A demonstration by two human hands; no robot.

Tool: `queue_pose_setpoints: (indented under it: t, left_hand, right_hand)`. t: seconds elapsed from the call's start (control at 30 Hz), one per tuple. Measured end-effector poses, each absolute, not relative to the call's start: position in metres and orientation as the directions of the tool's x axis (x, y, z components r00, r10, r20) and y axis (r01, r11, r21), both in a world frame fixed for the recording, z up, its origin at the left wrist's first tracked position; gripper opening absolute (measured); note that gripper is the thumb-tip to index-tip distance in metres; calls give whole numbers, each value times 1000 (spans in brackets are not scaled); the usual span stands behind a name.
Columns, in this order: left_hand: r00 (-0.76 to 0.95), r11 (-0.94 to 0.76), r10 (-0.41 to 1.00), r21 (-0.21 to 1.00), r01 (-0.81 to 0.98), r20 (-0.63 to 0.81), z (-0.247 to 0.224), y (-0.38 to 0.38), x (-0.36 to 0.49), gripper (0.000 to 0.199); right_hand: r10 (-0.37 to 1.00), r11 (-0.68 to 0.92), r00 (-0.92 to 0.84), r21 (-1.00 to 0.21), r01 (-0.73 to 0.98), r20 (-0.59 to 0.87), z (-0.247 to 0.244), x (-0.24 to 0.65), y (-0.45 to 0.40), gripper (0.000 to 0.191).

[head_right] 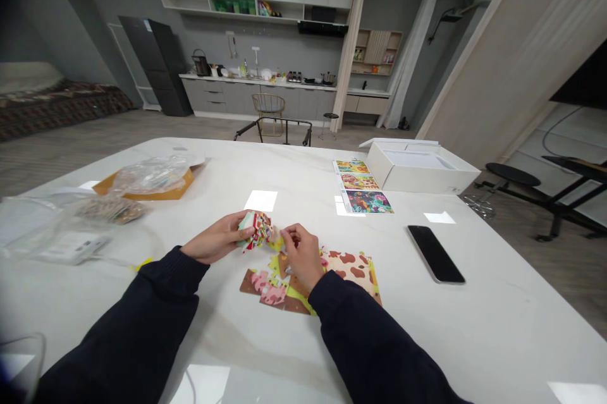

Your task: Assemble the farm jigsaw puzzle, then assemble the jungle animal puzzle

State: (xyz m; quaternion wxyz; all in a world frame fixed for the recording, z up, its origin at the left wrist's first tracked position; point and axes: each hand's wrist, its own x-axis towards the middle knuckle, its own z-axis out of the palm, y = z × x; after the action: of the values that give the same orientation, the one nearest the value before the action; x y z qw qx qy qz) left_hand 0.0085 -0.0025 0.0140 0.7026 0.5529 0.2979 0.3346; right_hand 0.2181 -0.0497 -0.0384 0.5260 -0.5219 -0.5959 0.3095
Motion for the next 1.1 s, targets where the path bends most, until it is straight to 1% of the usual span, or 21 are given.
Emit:
queue_pose_setpoints:
  t: [0.07, 0.13, 0.17, 0.2, 0.23, 0.27, 0.33, 0.4, 0.43, 0.5, 0.53, 0.6, 0.7, 0.73, 0.8, 0.83, 0.9, 0.97, 1.0, 1.03, 1.1]
  left_hand:
    - [644, 168, 764, 977, -131, -45, 10, -5, 14, 51]
    - [643, 143, 765, 981, -133, -24, 7, -6, 18, 50]
    - [621, 125, 784, 983, -137, -13, 6, -5, 19, 50]
    - [584, 109, 812, 983, -146, -3, 6, -5, 19, 50]
    - [532, 95, 847, 982, -164, 7, 7, -3, 18, 51]
    - [472, 86, 882, 978, -191, 14, 8, -2, 16, 53]
    - [361, 73, 932, 964, -255, 25, 12, 1, 11, 60]
    - [302, 63, 953, 951, -303, 34, 14, 4, 8, 66]
    - [297, 65, 954, 946, -319, 34, 15, 4, 7, 66]
    - [319, 88, 947, 939, -333, 24, 15, 5, 7, 60]
    - [340, 109, 940, 937, -332, 11, 14, 4, 8, 56]
    - [384, 157, 923, 933, -323, -23, 13, 4, 9, 49]
    - [438, 223, 896, 924, -311, -69, 11, 4, 6, 45]
    - [455, 236, 887, 921, -309, -75, 11, 4, 4, 45]
    - [494, 244, 867, 918, -314, -61, 13, 4, 0, 44]
    - [515, 240, 856, 916, -322, -44, 14, 4, -3, 44]
    - [557, 233, 830, 910, -343, -3, 17, 4, -5, 43]
    - [595, 235, 803, 907, -350, 21, 18, 2, -4, 43]
    - [612, 241, 791, 908, -342, 21, 18, 1, -2, 42]
    - [626, 247, 780, 912, -328, 13, 17, -1, 2, 42]
    - [640, 259, 768, 920, -295, -11, 12, -4, 12, 42]
  right_hand:
    - [957, 261, 71, -942, 212, 281, -40, 219, -47, 31]
    - [961, 269, 24, -948, 172, 277, -37, 220, -48, 33]
    - [959, 279, 4, -941, 191, 285, -33, 220, -50, 35]
    - [953, 296, -15, -922, 249, 302, -28, 221, -53, 37]
    - [943, 324, -49, -881, 344, 328, -23, 221, -57, 39]
    - [928, 364, -109, -809, 462, 356, -17, 221, -62, 41]
    - [881, 469, -306, -578, 667, 362, -5, 219, -73, 49]
    - [825, 564, -490, -363, 742, 281, 1, 215, -83, 55]
    - [806, 592, -542, -302, 748, 237, 3, 212, -87, 55]
    - [795, 607, -578, -257, 752, 187, 1, 207, -91, 47]
    - [799, 601, -574, -264, 754, 179, 0, 205, -92, 41]
    - [821, 570, -540, -329, 753, 187, -6, 202, -92, 32]
    - [866, 494, -447, -509, 705, 223, -14, 199, -91, 33]
    - [890, 449, -397, -585, 675, 225, -16, 198, -90, 29]
    - [944, 311, -277, -765, 563, 180, -19, 197, -86, 15]
    - [967, 229, -214, -854, 468, 142, -20, 198, -83, 10]
    - [994, 91, -85, -969, 231, 73, -21, 201, -76, 13]
    - [996, 57, 64, -997, 44, 59, -21, 207, -67, 23]
    - [989, 64, 132, -998, -8, 62, -21, 211, -63, 28]
    - [982, 70, 178, -997, -41, 62, -22, 214, -59, 32]
    - [979, 68, 196, -994, -81, 51, -22, 221, -53, 39]
